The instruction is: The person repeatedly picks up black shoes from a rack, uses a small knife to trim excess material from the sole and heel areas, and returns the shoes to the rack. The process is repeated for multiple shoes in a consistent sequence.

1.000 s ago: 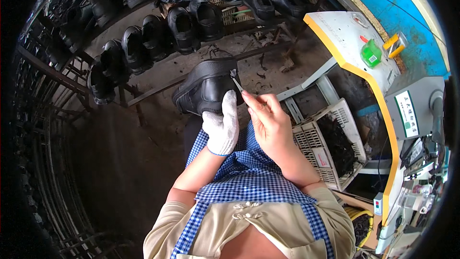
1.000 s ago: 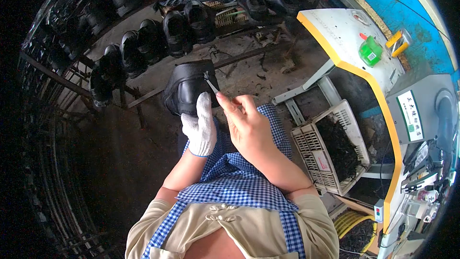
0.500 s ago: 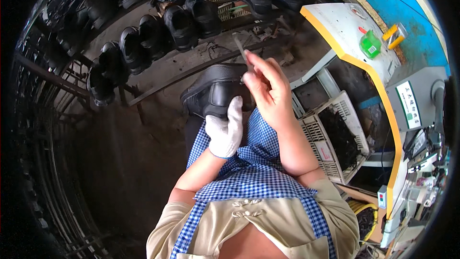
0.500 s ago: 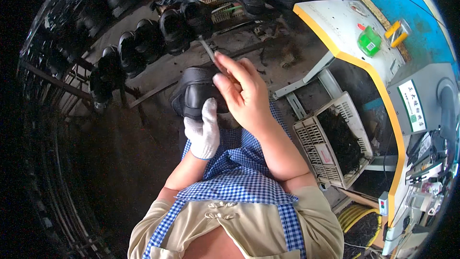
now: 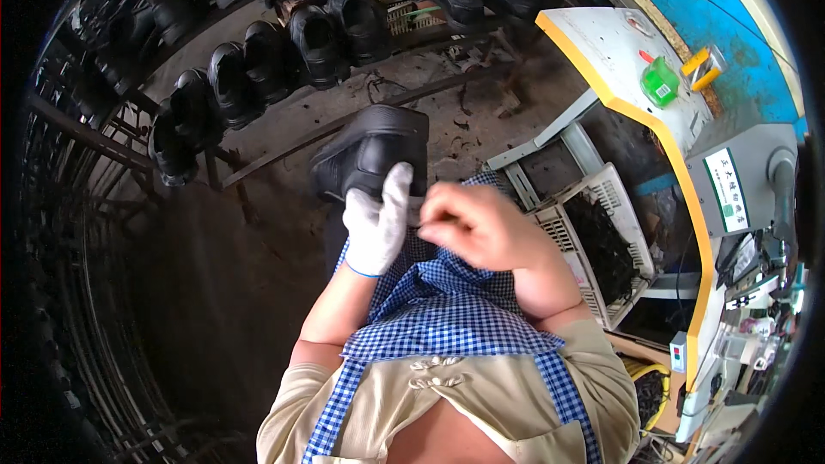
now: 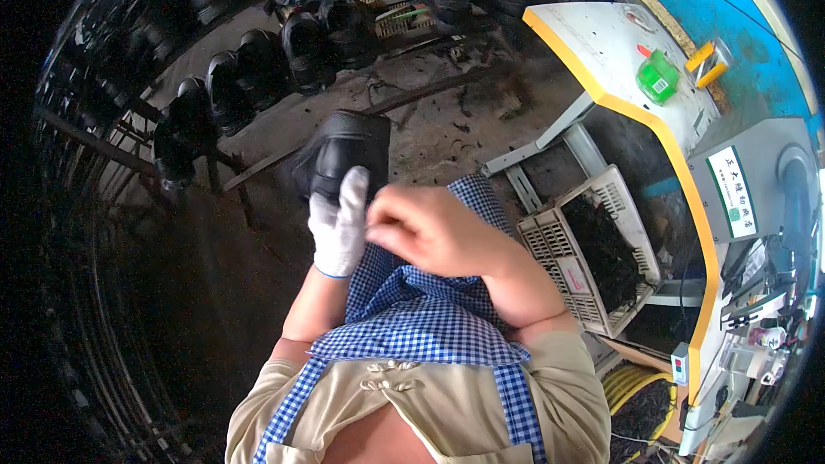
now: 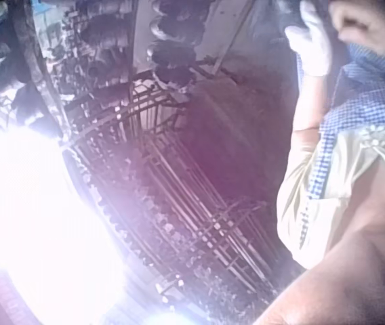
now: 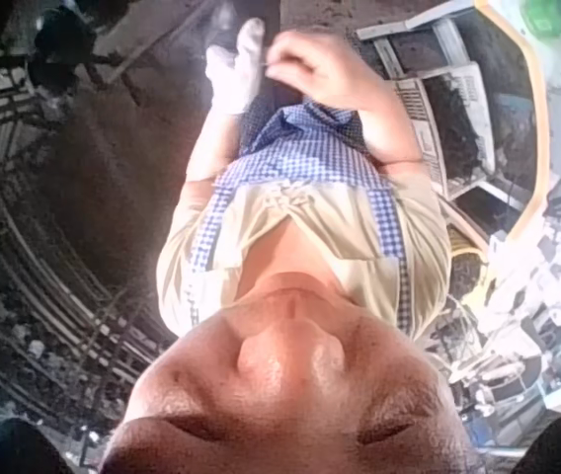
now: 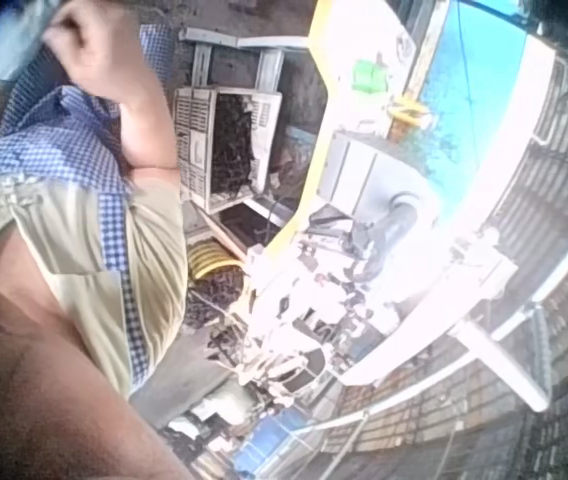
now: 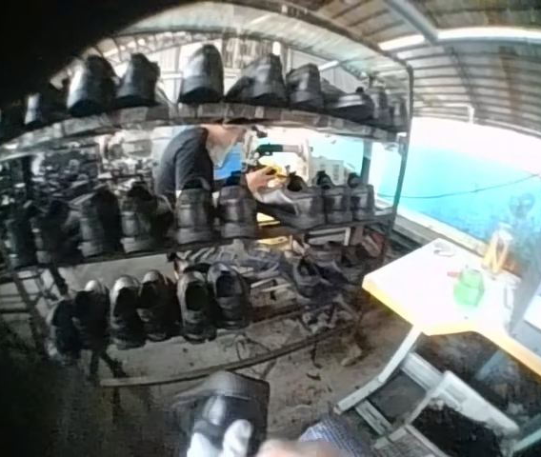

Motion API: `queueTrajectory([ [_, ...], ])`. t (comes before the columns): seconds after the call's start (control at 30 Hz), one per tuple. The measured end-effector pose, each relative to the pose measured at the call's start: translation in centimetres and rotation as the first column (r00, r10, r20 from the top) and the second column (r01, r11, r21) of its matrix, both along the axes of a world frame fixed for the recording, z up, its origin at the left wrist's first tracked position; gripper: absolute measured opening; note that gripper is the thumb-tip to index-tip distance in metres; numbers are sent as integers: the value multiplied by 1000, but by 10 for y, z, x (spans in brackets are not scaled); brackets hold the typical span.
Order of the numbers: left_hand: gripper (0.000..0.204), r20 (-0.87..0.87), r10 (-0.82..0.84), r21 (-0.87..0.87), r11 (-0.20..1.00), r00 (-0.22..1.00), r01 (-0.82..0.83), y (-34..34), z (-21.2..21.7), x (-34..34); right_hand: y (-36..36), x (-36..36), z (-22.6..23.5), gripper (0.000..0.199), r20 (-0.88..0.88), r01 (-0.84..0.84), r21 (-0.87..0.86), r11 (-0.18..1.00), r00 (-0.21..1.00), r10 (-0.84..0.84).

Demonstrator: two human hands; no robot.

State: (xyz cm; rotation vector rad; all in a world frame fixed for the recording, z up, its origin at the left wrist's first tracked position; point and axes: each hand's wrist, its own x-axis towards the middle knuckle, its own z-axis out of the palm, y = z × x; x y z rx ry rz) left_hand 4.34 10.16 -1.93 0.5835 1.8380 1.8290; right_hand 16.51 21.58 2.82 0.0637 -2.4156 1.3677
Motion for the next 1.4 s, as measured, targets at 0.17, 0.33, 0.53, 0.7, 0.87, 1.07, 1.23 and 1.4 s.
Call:
queueTrajectory([
  [0.17,29,177,-214,247,954,961,167,-9,5,-18,79,54,-62,21,-11,727,393,562,615,-788],
  [0.33,30,-217,-401,170,882,890,439,-8,7,-13,93,115,-55,40,218,788,566,244,143,-965],
  [0.53,30,-911,-358,-213,832,204,512,6,-29,11,41,67,-109,81,262,306,-658,688,950,-172],
  [0.7,36,-863,-505,-446,779,20,441,-14,-58,10,27,54,-166,81,184,203,-925,321,979,-90],
  [0.87,39,-735,-619,-163,557,277,814,-40,16,-11,12,38,-155,82,9,10,-997,81,1000,-7],
  [1.07,90,-343,170,377,926,924,-30,-47,2,-46,10,17,-140,65,96,100,-917,386,995,-30],
  [1.23,98,16,-149,411,903,989,129,-35,9,-62,37,43,-201,61,-57,38,-891,-453,980,193],
  [1.4,91,55,-81,477,878,995,45,-21,-6,-74,56,67,-221,70,336,366,-908,204,927,-170],
])
